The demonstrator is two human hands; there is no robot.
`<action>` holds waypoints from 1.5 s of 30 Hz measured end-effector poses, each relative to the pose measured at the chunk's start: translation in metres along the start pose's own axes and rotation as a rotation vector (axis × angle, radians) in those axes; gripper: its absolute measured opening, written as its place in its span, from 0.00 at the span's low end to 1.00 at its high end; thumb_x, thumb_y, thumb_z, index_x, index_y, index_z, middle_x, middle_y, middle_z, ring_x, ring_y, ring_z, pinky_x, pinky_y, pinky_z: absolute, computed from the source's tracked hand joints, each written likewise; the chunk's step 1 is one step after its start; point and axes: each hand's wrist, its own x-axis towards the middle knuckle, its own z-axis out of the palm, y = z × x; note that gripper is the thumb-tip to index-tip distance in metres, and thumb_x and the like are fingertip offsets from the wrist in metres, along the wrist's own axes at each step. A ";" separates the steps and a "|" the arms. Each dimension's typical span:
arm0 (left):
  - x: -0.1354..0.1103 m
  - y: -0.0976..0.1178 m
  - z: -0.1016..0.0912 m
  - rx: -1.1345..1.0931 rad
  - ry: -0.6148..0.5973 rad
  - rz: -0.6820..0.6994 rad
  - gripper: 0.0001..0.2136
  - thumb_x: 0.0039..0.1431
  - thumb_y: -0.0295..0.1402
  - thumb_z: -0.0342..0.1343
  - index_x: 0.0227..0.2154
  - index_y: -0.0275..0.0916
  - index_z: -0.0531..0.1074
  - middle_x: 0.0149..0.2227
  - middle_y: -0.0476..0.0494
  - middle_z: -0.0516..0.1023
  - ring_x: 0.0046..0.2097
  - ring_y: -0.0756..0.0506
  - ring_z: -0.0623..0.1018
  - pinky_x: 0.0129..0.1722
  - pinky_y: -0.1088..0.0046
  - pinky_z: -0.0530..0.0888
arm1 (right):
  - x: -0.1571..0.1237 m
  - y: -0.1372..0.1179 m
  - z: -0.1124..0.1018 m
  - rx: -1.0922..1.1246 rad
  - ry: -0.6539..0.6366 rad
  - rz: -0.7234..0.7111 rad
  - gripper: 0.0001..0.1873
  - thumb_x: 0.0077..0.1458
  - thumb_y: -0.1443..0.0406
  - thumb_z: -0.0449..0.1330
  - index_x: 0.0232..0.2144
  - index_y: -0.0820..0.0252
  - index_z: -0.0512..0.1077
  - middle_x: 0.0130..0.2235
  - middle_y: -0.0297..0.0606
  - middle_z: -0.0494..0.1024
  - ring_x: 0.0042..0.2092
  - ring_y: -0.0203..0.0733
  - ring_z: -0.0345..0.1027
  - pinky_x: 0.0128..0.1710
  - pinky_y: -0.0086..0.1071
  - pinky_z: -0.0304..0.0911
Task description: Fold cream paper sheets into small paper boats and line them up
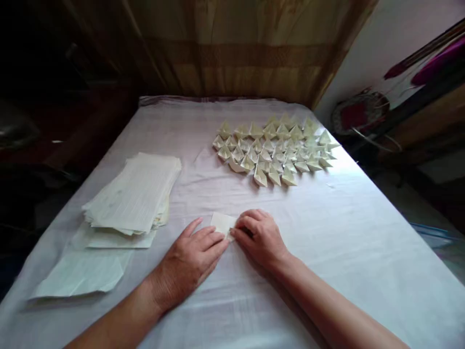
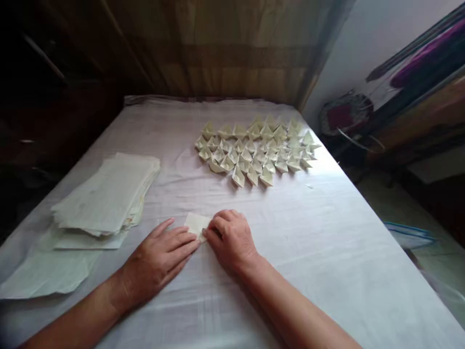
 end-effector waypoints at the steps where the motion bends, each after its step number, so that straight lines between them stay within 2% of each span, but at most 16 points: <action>1: 0.000 0.000 0.000 0.003 0.007 -0.001 0.12 0.65 0.30 0.54 0.50 0.41 0.73 0.49 0.49 0.80 0.54 0.43 0.75 0.66 0.57 0.54 | 0.000 0.000 0.000 -0.001 0.004 0.003 0.07 0.54 0.67 0.67 0.26 0.59 0.72 0.32 0.35 0.77 0.37 0.42 0.69 0.40 0.35 0.57; 8: 0.001 0.000 0.000 0.013 0.010 -0.006 0.13 0.65 0.29 0.53 0.50 0.41 0.74 0.48 0.46 0.80 0.54 0.44 0.75 0.65 0.55 0.59 | -0.002 0.000 0.002 0.002 0.032 0.011 0.07 0.56 0.66 0.65 0.28 0.58 0.72 0.34 0.35 0.76 0.38 0.42 0.68 0.41 0.36 0.58; 23: 0.002 0.002 -0.002 0.001 -0.005 -0.035 0.13 0.65 0.29 0.53 0.50 0.41 0.73 0.48 0.48 0.79 0.54 0.44 0.74 0.66 0.54 0.57 | -0.003 -0.003 0.003 -0.008 0.047 0.048 0.06 0.55 0.66 0.65 0.28 0.58 0.72 0.34 0.35 0.76 0.38 0.42 0.68 0.41 0.36 0.56; 45: 0.003 0.002 -0.002 0.007 -0.002 -0.029 0.13 0.64 0.29 0.54 0.50 0.41 0.74 0.50 0.47 0.79 0.54 0.43 0.75 0.65 0.53 0.57 | -0.002 -0.003 0.001 -0.030 0.031 0.019 0.05 0.56 0.66 0.64 0.28 0.58 0.71 0.35 0.36 0.75 0.38 0.42 0.68 0.41 0.36 0.57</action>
